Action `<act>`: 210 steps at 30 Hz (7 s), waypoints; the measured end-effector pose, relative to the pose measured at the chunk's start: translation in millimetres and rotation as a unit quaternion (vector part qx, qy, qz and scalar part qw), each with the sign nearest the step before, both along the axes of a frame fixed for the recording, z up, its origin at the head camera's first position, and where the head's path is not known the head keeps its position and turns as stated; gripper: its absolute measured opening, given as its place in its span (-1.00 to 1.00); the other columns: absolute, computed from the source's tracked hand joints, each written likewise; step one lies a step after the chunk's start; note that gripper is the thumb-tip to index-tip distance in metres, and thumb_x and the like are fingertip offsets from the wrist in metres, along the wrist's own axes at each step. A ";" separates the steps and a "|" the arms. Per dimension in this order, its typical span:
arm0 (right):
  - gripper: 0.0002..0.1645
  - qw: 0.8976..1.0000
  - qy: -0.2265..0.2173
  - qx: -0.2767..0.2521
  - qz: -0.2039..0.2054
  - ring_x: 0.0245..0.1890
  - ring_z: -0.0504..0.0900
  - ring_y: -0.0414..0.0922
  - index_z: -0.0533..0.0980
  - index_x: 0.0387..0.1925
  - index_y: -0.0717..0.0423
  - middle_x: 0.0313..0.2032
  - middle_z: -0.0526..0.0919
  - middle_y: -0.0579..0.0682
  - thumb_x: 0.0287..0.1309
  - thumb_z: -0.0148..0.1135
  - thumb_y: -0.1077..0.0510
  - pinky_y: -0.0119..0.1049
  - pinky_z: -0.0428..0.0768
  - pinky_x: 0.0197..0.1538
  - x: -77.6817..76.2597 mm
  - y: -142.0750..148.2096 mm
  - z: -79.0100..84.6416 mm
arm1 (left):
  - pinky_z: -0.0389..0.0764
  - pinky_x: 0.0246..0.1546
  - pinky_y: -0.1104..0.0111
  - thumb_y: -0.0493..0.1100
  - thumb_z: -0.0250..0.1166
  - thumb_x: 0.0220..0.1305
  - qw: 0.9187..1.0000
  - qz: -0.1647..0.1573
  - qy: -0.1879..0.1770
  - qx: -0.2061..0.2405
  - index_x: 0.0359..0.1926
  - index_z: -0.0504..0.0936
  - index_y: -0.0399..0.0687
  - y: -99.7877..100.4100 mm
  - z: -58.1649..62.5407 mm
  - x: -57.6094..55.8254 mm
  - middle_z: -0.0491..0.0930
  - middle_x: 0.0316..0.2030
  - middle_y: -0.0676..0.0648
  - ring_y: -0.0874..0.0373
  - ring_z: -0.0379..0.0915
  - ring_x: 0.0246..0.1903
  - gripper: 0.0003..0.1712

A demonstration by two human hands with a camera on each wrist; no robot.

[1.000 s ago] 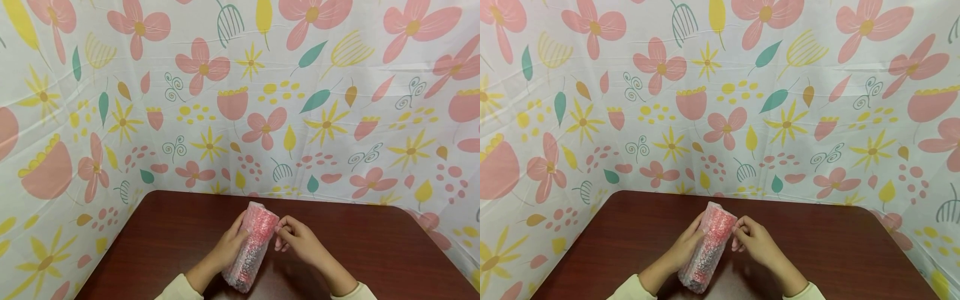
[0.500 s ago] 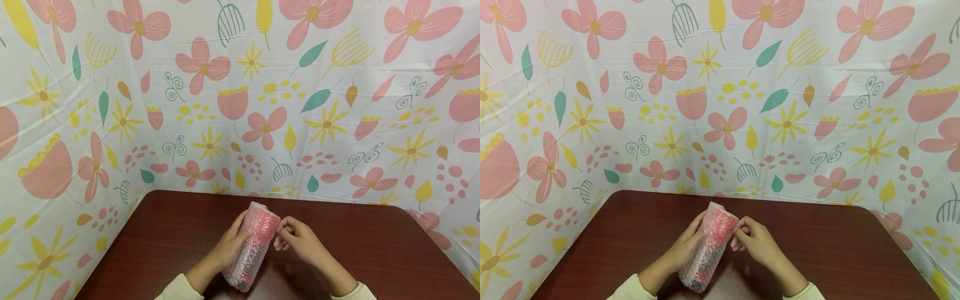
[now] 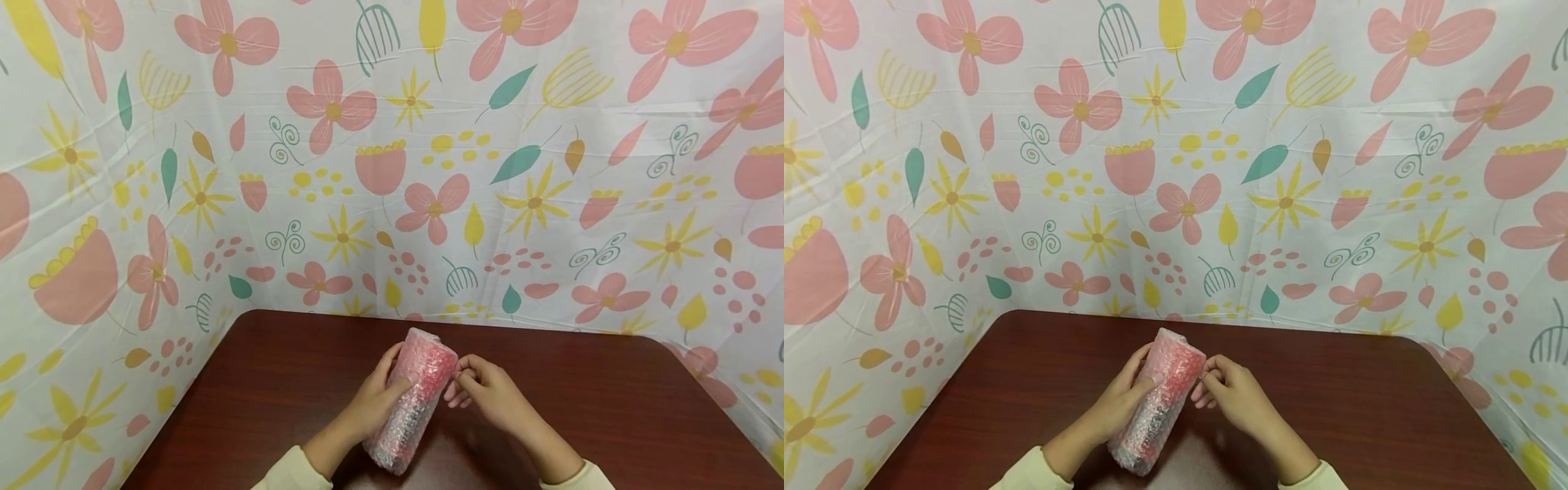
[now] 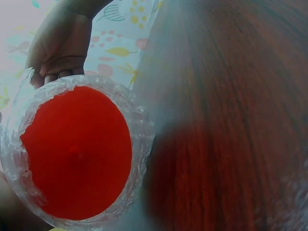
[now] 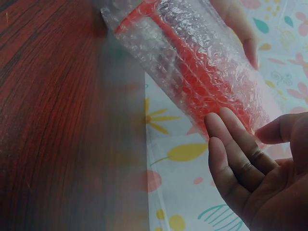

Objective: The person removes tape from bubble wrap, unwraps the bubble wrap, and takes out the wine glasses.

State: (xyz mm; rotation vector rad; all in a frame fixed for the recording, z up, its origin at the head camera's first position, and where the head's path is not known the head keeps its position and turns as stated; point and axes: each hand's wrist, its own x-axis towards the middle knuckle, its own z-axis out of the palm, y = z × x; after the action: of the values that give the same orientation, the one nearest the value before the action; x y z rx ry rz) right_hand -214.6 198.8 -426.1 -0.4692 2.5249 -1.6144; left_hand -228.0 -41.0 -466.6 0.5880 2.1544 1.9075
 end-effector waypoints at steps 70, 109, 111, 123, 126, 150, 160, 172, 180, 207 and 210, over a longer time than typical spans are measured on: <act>-0.73 0.999 0.006 -0.032 0.036 -0.41 0.74 -0.01 0.40 -0.12 0.41 -0.43 0.67 0.21 0.47 0.07 0.19 -0.14 0.73 -0.29 -0.6 1.8 -3.0 | 0.63 -0.08 0.23 0.10 0.29 0.37 0.999 0.033 0.014 -0.006 0.51 0.15 0.31 -0.3 0.6 0.3 0.37 0.32 -0.16 0.02 0.52 0.05 -0.21; -0.77 0.998 0.019 -0.012 0.057 -0.58 0.60 -0.17 0.45 -0.12 0.23 -0.56 0.58 0.10 0.47 0.12 0.10 -0.12 0.68 -0.46 0.0 4.5 0.6 | 0.60 -0.04 0.20 0.13 0.36 0.28 0.995 0.090 0.032 -0.032 0.48 0.24 0.31 -2.4 -4.1 -3.3 0.42 0.27 -0.18 0.00 0.50 0.07 -0.20; -0.80 0.998 0.025 -0.013 0.058 -0.60 0.58 -0.17 0.45 -0.13 0.22 -0.58 0.56 0.10 0.48 0.11 0.12 -0.10 0.68 -0.47 -0.2 4.3 0.0 | 0.60 -0.05 0.21 0.12 0.36 0.28 0.995 0.088 0.031 -0.030 0.47 0.24 0.32 -2.3 -3.8 -3.2 0.42 0.27 -0.18 0.01 0.50 0.06 -0.20; -0.68 0.998 0.026 -0.021 0.053 -0.50 0.70 -0.09 0.42 -0.17 0.31 -0.52 0.63 0.17 0.44 0.17 0.07 -0.10 0.73 -0.31 -0.2 2.4 -3.4 | 0.61 -0.07 0.26 0.12 0.35 0.30 0.997 0.060 0.027 -0.028 0.49 0.21 0.30 -1.4 -2.1 -0.8 0.44 0.26 -0.13 0.05 0.51 0.04 -0.19; -0.69 0.998 0.027 -0.017 0.053 -0.50 0.71 -0.08 0.43 -0.18 0.32 -0.53 0.63 0.15 0.45 0.16 0.08 -0.11 0.73 -0.31 -0.3 3.0 -2.4 | 0.61 -0.07 0.27 0.13 0.36 0.29 0.998 0.057 0.029 -0.026 0.50 0.20 0.25 -1.2 -2.6 -1.1 0.43 0.26 -0.13 0.06 0.51 0.04 -0.16; -0.73 0.999 -0.012 -0.015 0.042 -0.34 0.78 0.05 0.42 -0.08 0.45 -0.30 0.74 0.30 0.48 0.03 0.22 -0.12 0.74 -0.22 -2.2 4.2 -1.1 | 0.43 0.25 -0.02 0.12 0.34 0.29 0.996 0.027 0.040 -0.074 0.60 -0.07 0.39 -1.9 0.1 -0.5 0.22 0.41 -0.15 -0.07 0.29 0.29 0.03; -0.68 0.998 -0.008 -0.011 0.057 -0.31 0.78 0.01 0.40 0.01 0.46 -0.24 0.74 0.27 0.54 -0.04 0.21 -0.12 0.74 -0.20 -2.2 4.8 -2.4 | 0.45 0.20 0.03 0.11 0.37 0.24 0.995 0.058 0.043 -0.063 0.59 0.05 0.29 0.1 -2.5 -2.0 0.26 0.39 -0.10 -0.05 0.32 0.26 0.00; -0.72 0.998 -0.002 0.004 0.059 -0.36 0.77 0.05 0.35 -0.01 0.40 -0.29 0.69 0.23 0.55 -0.08 0.19 -0.19 0.71 -0.23 0.3 4.2 -3.4 | 0.48 0.17 0.07 0.09 0.40 0.21 0.994 0.069 0.054 -0.067 0.58 0.10 0.27 0.6 -3.9 -2.1 0.30 0.36 -0.08 -0.02 0.35 0.22 0.00; -0.72 0.998 0.002 -0.007 0.068 -0.34 0.77 0.05 0.31 0.01 0.39 -0.28 0.71 0.26 0.54 -0.04 0.18 -0.17 0.70 -0.24 1.0 4.8 -1.6 | 0.49 0.16 0.05 0.13 0.39 0.22 0.994 0.070 0.051 -0.072 0.58 0.10 0.32 0.7 -4.4 -3.3 0.29 0.37 -0.05 -0.03 0.35 0.23 -0.01; -0.67 0.998 0.030 -0.007 0.046 -0.50 0.74 0.03 0.41 -0.15 0.27 -0.54 0.66 0.12 0.44 0.17 0.03 -0.19 0.71 -0.36 0.9 3.0 -4.0 | 0.51 0.17 0.02 0.14 0.37 0.26 0.997 0.041 0.039 -0.057 0.56 0.08 0.40 -0.7 -4.0 -0.1 0.29 0.34 -0.08 -0.04 0.35 0.22 -0.05; -0.68 0.998 0.040 -0.007 0.049 -0.51 0.74 0.04 0.41 -0.16 0.26 -0.55 0.66 0.12 0.45 0.16 0.04 -0.19 0.71 -0.36 0.8 3.0 -3.6 | 0.51 0.17 0.04 0.13 0.38 0.26 0.997 0.039 0.040 -0.051 0.57 0.08 0.37 -0.4 -3.5 -1.1 0.28 0.34 -0.08 -0.03 0.35 0.21 -0.04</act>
State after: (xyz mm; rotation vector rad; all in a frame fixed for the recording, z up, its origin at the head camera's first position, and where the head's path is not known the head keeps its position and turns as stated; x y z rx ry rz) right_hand -213.8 201.8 -429.8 -0.6598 2.5055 -1.6090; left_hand -229.2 -41.4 -470.1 0.5782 2.3399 1.8282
